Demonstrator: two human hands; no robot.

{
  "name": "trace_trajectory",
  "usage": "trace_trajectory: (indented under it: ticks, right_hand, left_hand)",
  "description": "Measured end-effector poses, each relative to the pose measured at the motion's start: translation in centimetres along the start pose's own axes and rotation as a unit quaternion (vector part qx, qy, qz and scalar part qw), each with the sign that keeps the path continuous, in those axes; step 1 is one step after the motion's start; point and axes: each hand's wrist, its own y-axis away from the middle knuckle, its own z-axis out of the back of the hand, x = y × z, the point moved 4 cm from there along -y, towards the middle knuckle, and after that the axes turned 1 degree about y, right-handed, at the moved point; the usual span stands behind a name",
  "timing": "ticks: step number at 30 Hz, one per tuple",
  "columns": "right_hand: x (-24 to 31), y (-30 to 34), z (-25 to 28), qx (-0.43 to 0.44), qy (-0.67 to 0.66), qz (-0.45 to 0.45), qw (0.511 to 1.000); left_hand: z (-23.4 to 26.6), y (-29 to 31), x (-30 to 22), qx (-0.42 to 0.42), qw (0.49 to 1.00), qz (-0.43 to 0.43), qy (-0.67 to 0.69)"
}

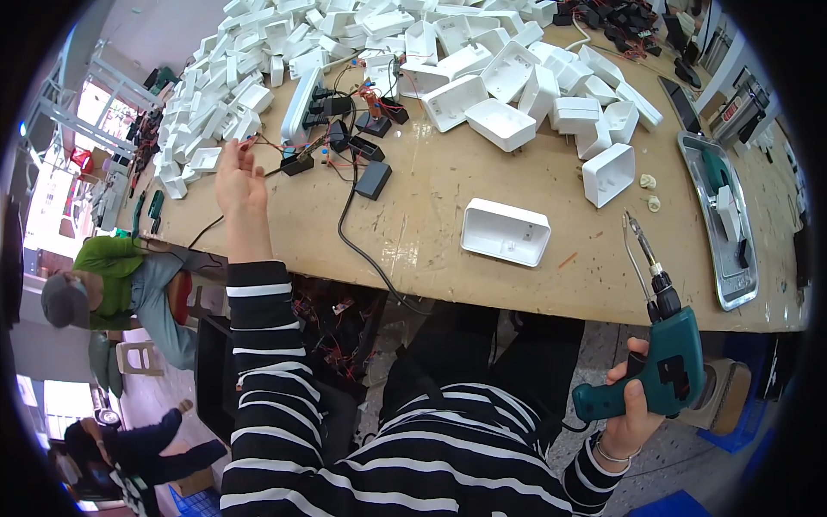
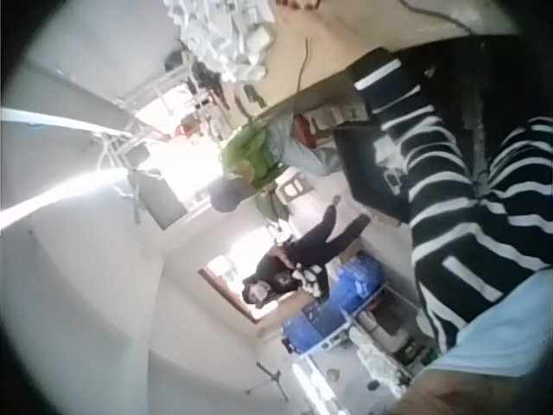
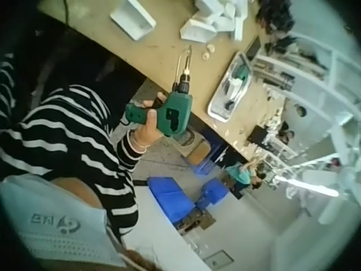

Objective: Assembling electronic components into white plastic housings using a soldering gun.

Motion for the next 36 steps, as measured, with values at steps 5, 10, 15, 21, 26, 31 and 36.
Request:
trace_trajectory:
  ticks: [5,10,15,21,26,31,36]
  right_hand:
    - [0.0,-0.3,-0.6,-0.004,0.008,-0.008,1.0]
    - [0.4,-0.6,-1.2,-0.004,0.018,-0.014,1.0]
    - [0.4,-0.8,-2.1,-0.001,0.002,-0.025,1.0]
    - [-0.3,-1.7,-3.2,0.029,-0.095,-0.042,0.994]
    - [-2.1,-1.7,-5.9,0.089,-0.325,-0.142,0.931]
    - [-3.4,-3.6,-10.4,0.102,-0.357,-0.21,0.904]
    - [-4.4,-4.7,-11.9,0.088,-0.395,-0.223,0.887]
  left_hand:
    - [-2.4,-0.1,-2.0,0.054,0.941,-0.295,-0.156]
    - [-4.7,1.2,-3.3,0.099,0.872,-0.421,-0.23]
    - [-1.6,-7.8,-4.0,0.064,0.982,-0.092,0.151]
    - [-5.6,-3.2,-12.1,0.132,0.955,-0.253,0.077]
    - [-10.5,11.7,-5.6,0.413,0.817,-0.325,-0.236]
    - [-11.7,22.0,3.0,0.576,0.677,-0.279,-0.364]
    - [-11.7,24.9,7.1,0.616,0.678,-0.151,-0.373]
